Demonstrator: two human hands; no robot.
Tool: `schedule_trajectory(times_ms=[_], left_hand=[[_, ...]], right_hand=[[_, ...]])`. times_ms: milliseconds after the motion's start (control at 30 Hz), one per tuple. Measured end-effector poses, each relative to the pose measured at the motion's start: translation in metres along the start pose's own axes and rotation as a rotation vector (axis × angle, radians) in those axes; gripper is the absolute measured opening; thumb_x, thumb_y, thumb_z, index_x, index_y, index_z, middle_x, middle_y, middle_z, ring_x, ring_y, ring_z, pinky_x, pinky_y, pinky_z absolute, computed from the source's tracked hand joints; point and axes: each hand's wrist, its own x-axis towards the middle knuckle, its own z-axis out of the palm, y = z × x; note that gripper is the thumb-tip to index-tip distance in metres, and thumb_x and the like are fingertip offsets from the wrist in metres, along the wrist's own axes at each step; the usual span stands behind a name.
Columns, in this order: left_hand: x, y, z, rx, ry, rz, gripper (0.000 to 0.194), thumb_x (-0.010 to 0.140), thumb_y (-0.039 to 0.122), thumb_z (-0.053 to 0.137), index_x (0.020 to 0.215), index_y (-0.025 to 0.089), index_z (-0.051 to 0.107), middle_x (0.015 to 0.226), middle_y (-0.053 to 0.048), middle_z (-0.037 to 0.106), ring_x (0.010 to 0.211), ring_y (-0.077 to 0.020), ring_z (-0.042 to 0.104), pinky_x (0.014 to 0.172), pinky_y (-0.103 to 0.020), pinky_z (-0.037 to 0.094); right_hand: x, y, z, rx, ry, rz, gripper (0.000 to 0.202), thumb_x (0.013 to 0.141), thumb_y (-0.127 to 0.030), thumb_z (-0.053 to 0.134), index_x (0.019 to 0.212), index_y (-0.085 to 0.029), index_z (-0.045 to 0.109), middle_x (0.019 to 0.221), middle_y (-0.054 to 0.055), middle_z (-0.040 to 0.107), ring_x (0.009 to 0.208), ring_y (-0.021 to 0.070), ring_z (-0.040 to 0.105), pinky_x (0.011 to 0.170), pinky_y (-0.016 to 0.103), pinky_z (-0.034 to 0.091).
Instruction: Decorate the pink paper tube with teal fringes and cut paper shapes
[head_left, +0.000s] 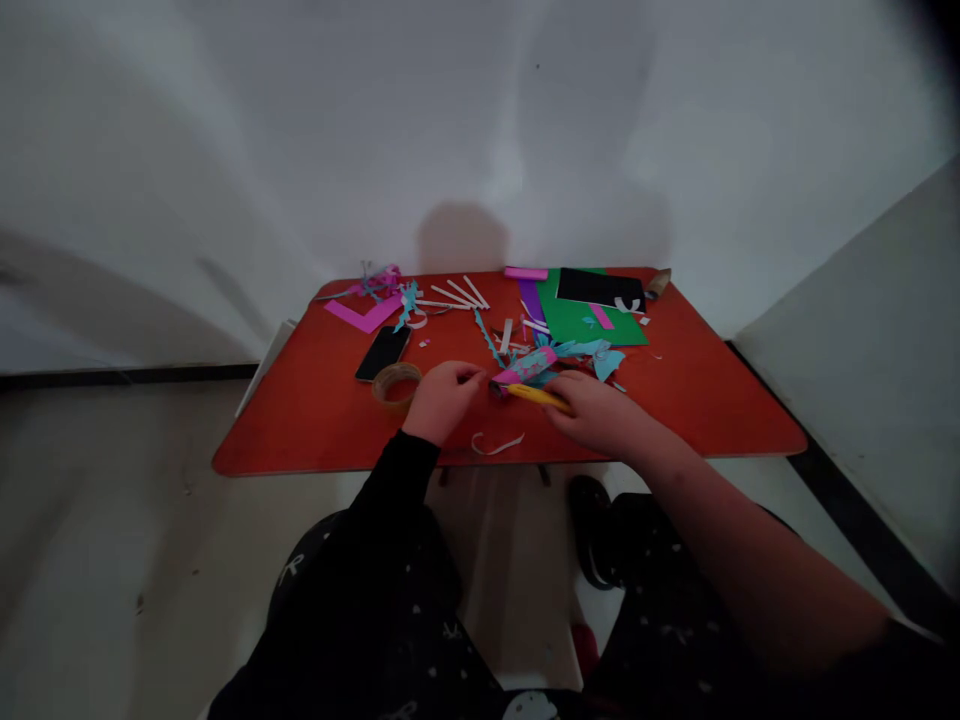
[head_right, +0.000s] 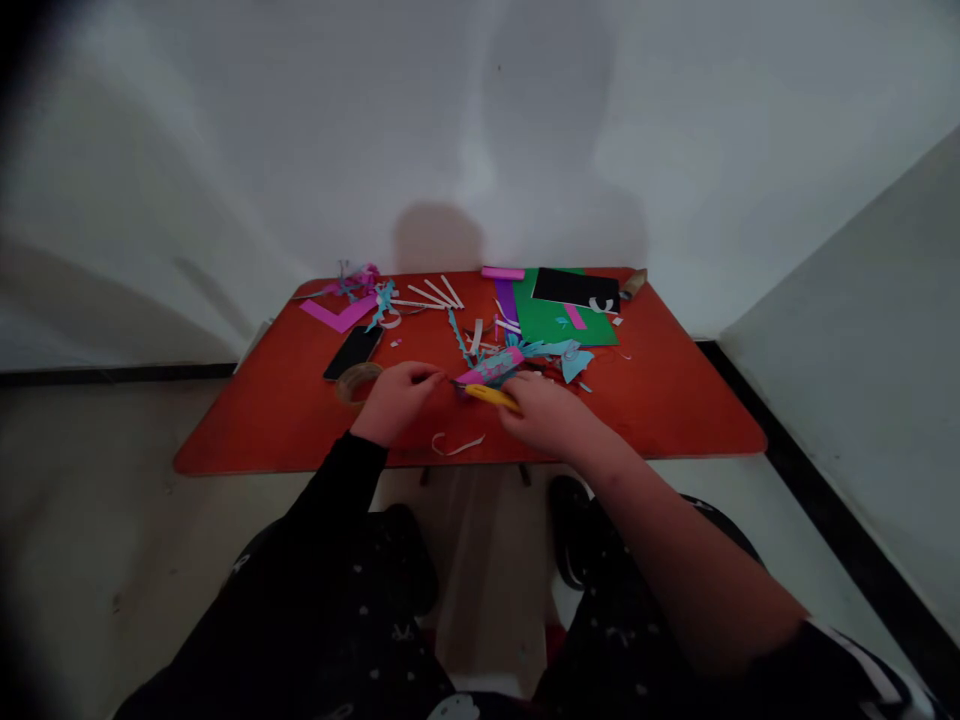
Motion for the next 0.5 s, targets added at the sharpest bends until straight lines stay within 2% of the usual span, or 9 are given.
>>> schedule_trajectory(times_ms=[133, 233, 333, 500], left_hand=[[0.001, -0.003, 0.001, 0.011, 0.013, 0.008, 0.026, 0.089, 0.036, 0.06, 0.094, 0.019, 0.08, 0.1, -0.007, 0.08, 0.098, -0.0232, 0.071, 0.091, -0.031, 0.05], [0.001, -0.005, 0.002, 0.03, 0.016, 0.015, 0.024, 0.089, 0.036, 0.062, 0.094, 0.02, 0.08, 0.1, -0.008, 0.079, 0.098, -0.0232, 0.07, 0.091, -0.031, 0.05], [0.001, -0.006, 0.003, 0.047, 0.008, 0.031, 0.025, 0.089, 0.035, 0.062, 0.095, 0.02, 0.08, 0.099, -0.008, 0.079, 0.097, -0.023, 0.069, 0.091, -0.032, 0.05], [0.0, -0.013, 0.001, 0.071, 0.047, 0.011, 0.025, 0.09, 0.035, 0.063, 0.096, 0.019, 0.08, 0.102, -0.009, 0.079, 0.099, -0.0234, 0.069, 0.091, -0.032, 0.05]], right_hand=[[0.007, -0.007, 0.009, 0.008, -0.03, 0.033, 0.017, 0.094, -0.026, 0.051, 0.095, -0.017, 0.065, 0.102, 0.013, 0.068, 0.097, 0.026, 0.064, 0.082, 0.034, 0.045], [0.011, -0.016, 0.02, 0.079, -0.008, 0.065, 0.024, 0.093, -0.025, 0.051, 0.111, -0.016, 0.064, 0.115, 0.015, 0.067, 0.105, 0.0265, 0.063, 0.087, 0.034, 0.046], [0.014, -0.026, 0.031, 0.135, 0.053, 0.089, 0.039, 0.091, -0.023, 0.051, 0.128, -0.014, 0.056, 0.129, 0.017, 0.06, 0.11, 0.027, 0.061, 0.092, 0.036, 0.048], [0.02, -0.043, 0.044, 0.186, 0.091, 0.037, 0.046, 0.086, -0.02, 0.053, 0.132, -0.017, 0.051, 0.132, 0.016, 0.053, 0.111, 0.0258, 0.059, 0.096, 0.038, 0.049]])
